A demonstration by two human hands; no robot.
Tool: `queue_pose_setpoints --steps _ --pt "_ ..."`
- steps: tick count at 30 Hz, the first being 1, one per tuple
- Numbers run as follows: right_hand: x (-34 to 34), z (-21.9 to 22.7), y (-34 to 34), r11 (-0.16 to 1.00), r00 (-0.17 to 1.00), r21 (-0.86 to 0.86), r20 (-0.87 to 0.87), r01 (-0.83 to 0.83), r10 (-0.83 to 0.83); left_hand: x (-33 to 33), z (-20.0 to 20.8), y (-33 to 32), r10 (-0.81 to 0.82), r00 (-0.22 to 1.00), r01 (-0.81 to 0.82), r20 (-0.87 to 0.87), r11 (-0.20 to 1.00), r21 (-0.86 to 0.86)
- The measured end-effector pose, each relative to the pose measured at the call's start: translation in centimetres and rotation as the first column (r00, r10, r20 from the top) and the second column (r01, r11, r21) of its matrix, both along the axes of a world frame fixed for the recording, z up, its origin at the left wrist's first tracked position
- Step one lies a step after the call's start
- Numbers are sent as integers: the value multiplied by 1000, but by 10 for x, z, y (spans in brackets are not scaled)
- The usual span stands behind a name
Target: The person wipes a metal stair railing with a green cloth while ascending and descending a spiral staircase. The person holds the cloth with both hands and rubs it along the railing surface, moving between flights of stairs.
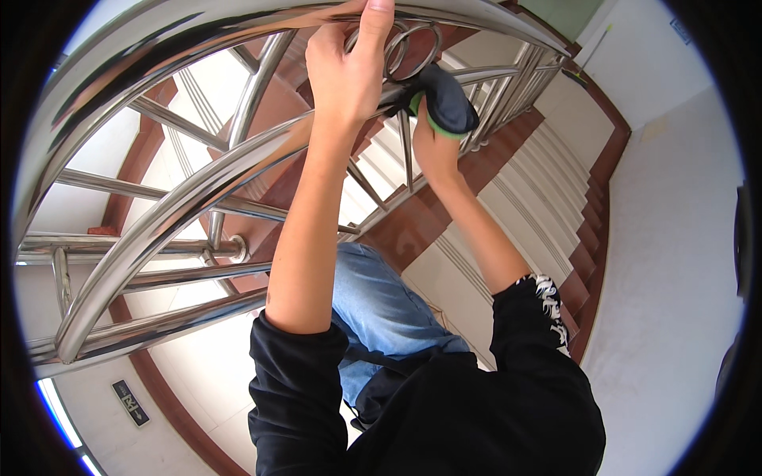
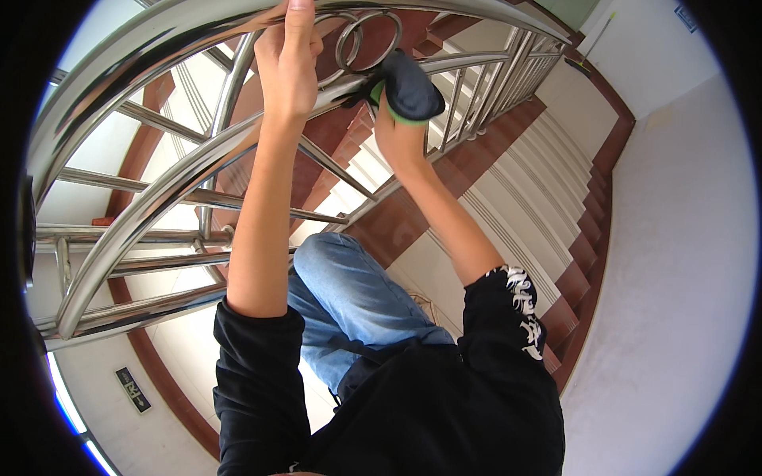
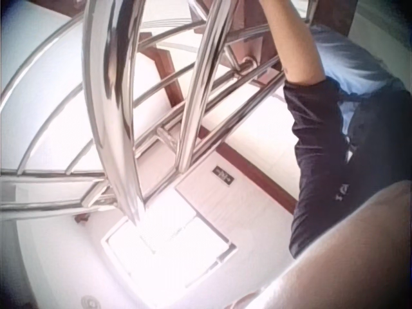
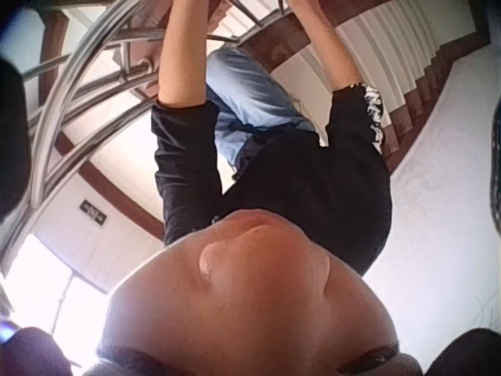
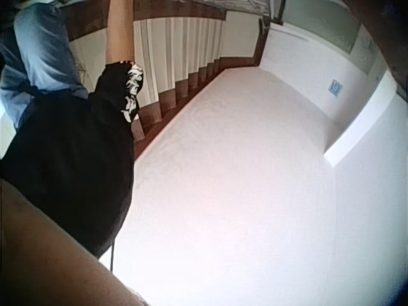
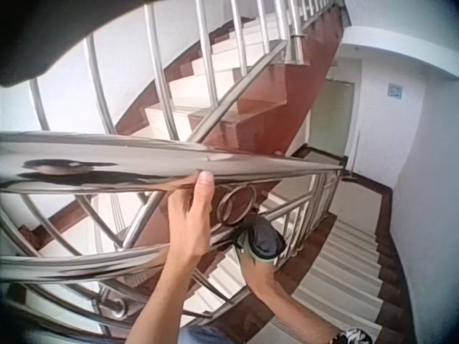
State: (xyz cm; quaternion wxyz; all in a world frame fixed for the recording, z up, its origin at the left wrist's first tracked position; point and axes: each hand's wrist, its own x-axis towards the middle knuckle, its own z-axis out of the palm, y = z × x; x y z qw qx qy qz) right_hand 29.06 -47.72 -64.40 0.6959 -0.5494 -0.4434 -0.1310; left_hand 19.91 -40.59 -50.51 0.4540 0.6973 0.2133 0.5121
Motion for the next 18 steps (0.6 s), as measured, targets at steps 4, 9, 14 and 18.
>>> queue_pose_setpoints --steps 4,9,14,18 --pt "-32 21 -23 979 989 -172 80 -112 127 -1 1 1 12 1000 -13 -3 999 -29" --pt "-28 42 -32 894 969 -375 -117 -245 216 -4 -4 5 39 999 -38 -28 998 43" --pt "-20 45 -44 775 795 -269 -414 -572 443 0 -2 2 35 999 -35 4 999 35" --pt "-27 81 -51 471 488 -277 -767 -838 417 -8 -10 11 88 993 -84 -82 995 47"
